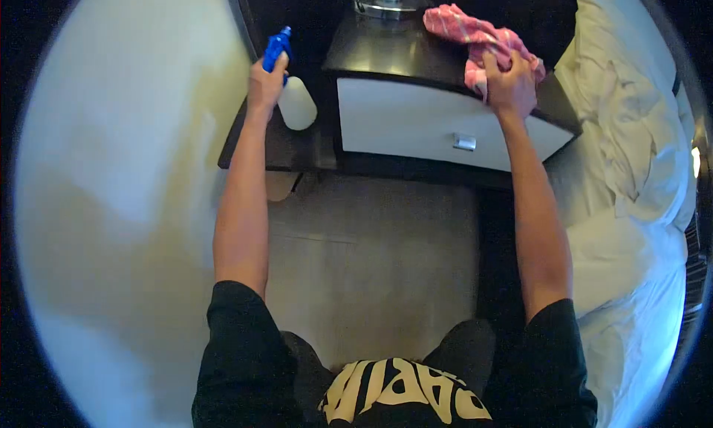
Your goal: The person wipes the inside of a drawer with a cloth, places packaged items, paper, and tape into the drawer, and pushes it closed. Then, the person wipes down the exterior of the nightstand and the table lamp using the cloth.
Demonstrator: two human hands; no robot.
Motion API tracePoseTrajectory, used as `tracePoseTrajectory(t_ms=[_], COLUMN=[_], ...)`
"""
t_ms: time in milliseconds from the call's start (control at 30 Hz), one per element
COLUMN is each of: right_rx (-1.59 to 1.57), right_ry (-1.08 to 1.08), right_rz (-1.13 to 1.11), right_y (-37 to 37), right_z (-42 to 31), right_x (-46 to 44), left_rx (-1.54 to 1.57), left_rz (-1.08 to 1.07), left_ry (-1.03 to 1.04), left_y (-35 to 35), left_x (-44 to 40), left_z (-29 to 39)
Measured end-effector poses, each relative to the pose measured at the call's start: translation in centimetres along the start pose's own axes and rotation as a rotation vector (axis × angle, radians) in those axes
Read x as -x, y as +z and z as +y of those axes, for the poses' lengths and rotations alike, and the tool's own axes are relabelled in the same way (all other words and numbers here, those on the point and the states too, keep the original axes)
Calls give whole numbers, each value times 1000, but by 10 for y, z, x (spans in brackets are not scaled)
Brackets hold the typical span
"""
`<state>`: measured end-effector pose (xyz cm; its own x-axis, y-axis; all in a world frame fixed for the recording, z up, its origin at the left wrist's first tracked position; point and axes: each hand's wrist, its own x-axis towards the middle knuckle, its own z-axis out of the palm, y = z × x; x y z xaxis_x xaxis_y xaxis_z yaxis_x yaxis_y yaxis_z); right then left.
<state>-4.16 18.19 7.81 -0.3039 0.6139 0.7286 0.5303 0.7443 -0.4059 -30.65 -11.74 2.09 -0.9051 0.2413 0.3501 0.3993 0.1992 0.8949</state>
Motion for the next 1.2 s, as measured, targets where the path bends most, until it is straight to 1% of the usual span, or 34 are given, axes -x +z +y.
tracePoseTrajectory(t_ms=[33,67,133,167,233,267,300,367,400,433,467,500,533,567,633,667,733,767,800,867,900,933,1000,1033,1067,1167,1200], right_rx=[5,-1,-14,-11,-387,-569,-566,-100,-312,-523,-736,-739,-614,-658,-787,-788,-877,-919,-929,-834,-776,-771,-718,-693,-695,-731,-731], right_ry=[-7,-18,-28,-22,-115,-157,-155,-419,-413,-399,-252,-287,-475,-534,-363,-367,-98,48,53,-31,-68,-58,138,231,241,355,362], right_rz=[8,-27,-104,-111,-239,-313,-305,286,253,212,-145,-352,-436,-511,-708,-714,-788,-818,-819,-739,-706,-707,-766,-796,-799,-715,-709], right_y=[-3,-6,-11,-14,-16,-17,-18,-24,-39,-57,-77,-86,-82,-68,-46,-40,-33,-30,-25,-15,-16,-16,-11,-8,-8,-16,-16], right_z=[0,-1,-1,3,12,18,22,30,15,-8,-25,-39,-47,-48,-50,-46,-46,-47,-45,-34,-28,-22,-11,-8,-8,-6,-3], right_x=[0,-1,0,4,-8,-8,-5,9,35,80,131,177,212,244,291,300,306,311,316,325,327,327,319,316,315,308,310], left_rx=[-24,-15,155,151,405,415,429,78,7,-68,-56,-42,-82,-124,-193,-194,-190,-200,-191,-165,-164,-149,-118,-119,-85,-15,5], left_rz=[123,125,166,159,260,295,327,312,220,124,36,-49,-111,-169,-142,-137,-259,-260,-282,-334,-342,-406,-532,-536,-553,-592,-611], left_ry=[-11,-8,53,47,136,90,46,-48,-104,-162,-175,-185,-189,-192,4,-1,-77,-78,-28,73,66,116,223,223,225,233,206], left_y=[-5,-12,-26,-31,-40,-44,-45,-45,-42,-35,-25,-14,-5,5,25,31,39,43,50,61,63,64,65,67,68,71,70], left_x=[17,32,61,84,123,142,159,192,212,232,244,253,264,275,295,302,310,314,318,325,330,334,338,341,344,353,355], left_z=[11,18,30,33,55,57,54,47,59,72,69,65,66,68,54,50,49,44,35,21,18,15,10,7,5,1,-1])
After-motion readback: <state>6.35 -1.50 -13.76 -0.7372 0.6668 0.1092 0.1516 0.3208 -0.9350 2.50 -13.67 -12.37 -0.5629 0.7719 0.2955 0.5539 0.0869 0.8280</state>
